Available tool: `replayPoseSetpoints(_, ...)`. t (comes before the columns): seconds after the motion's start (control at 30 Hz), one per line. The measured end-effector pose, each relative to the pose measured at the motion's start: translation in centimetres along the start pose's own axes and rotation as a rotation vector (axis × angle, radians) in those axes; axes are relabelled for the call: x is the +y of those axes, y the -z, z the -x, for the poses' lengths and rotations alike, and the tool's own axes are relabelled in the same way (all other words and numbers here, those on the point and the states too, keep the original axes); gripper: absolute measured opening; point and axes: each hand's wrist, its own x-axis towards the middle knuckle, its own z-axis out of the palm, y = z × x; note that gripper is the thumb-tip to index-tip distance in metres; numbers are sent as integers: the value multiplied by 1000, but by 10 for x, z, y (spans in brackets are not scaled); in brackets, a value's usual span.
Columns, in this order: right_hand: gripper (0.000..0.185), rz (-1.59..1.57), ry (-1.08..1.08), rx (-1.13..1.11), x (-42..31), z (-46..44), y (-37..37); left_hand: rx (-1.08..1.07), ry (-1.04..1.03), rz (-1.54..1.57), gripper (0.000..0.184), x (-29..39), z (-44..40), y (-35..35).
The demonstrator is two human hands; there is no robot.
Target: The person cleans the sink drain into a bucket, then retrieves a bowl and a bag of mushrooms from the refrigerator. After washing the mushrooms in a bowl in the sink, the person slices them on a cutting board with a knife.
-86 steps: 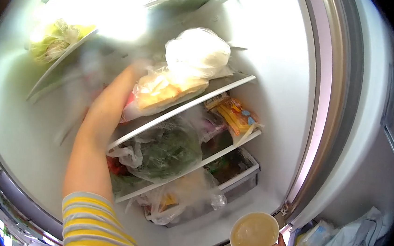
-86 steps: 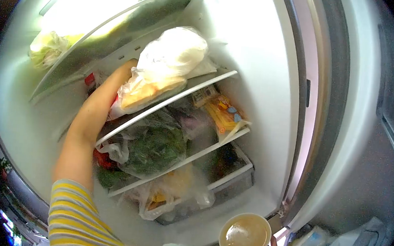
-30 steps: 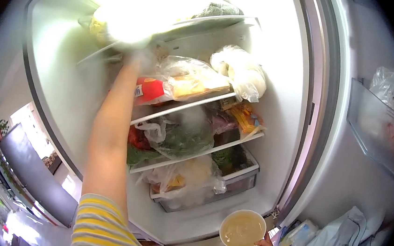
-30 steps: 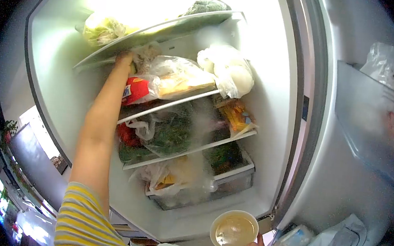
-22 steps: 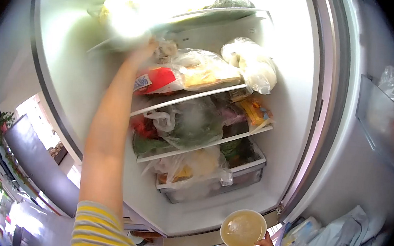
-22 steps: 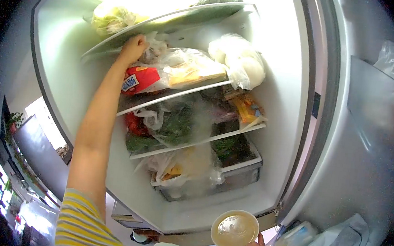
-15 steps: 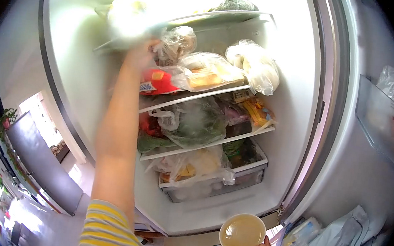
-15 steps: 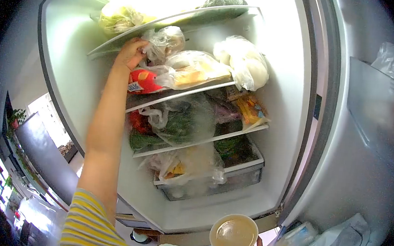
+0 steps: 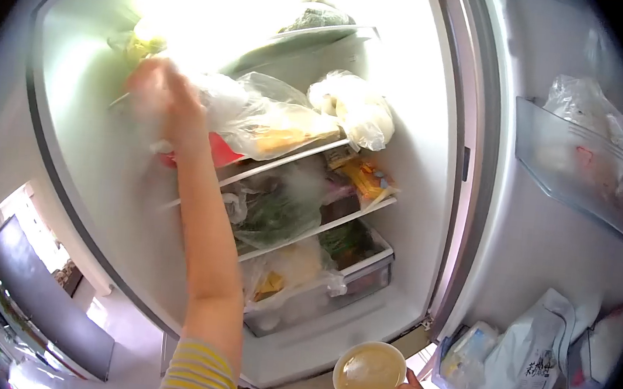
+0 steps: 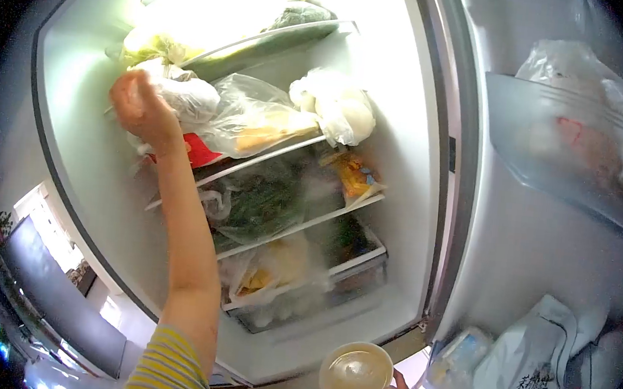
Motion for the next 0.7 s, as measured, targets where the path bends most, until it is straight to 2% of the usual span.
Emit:
replayPoseSetpoints(0.03,73,-5,0,2,0,-2,0,-103,-95,-55,18,27,-2,4)
replayPoseSetpoints(0.13,72,-16,-6,3,2,-11,3,-812,-129,81,28,95,-7,7)
replayPoseSetpoints(0.17,72,-22,-14,0,4,-14,4,-954,-458,187,35,107,0,-3)
replayPoseSetpoints(0.2,72,-28,-24,-1,7,-15,5,-1027,-628,124,46,116,14,-9)
replayPoseSetpoints(0.23,70,-37,-37,6,5,-14,4,-1197,-692,50,56,130,28,-8)
replayPoseSetpoints(0.27,70,-61,-21,-11,7,-10,4,-1601,-605,7,47,146,35,-14)
replayPoseSetpoints(0.3,70,-83,1,-31,7,-7,4,-1735,-642,-72,42,153,54,-28)
replayPoseSetpoints(0.33,70,-106,24,-52,8,-5,4,-1609,-814,-114,52,137,83,-45)
replayPoseSetpoints(0.37,70,-106,0,16,8,-4,2,-1645,-842,-233,39,128,101,-66)
replayPoseSetpoints(0.43,70,-108,32,-7,9,-5,6,-1583,-788,-264,25,113,101,-93)
replayPoseSetpoints(0.47,70,-114,41,-17,13,-3,8,-1630,-804,-334,20,107,90,-105)
replayPoseSetpoints(0.5,70,-113,48,3,11,2,2,-1696,-622,-424,21,93,90,-124)
replayPoseSetpoints(0.53,71,-106,54,22,6,7,-4,-1754,-552,-500,24,82,84,-134)
replayPoseSetpoints(0.57,73,-140,55,21,6,9,-4,-1781,-633,-571,26,58,83,-144)
replayPoseSetpoints(0.67,74,-104,22,95,7,9,-4,-1958,-282,-151,29,26,100,-156)
replayPoseSetpoints(0.7,75,-112,56,112,9,10,-3,-2022,-350,-80,33,30,112,-159)
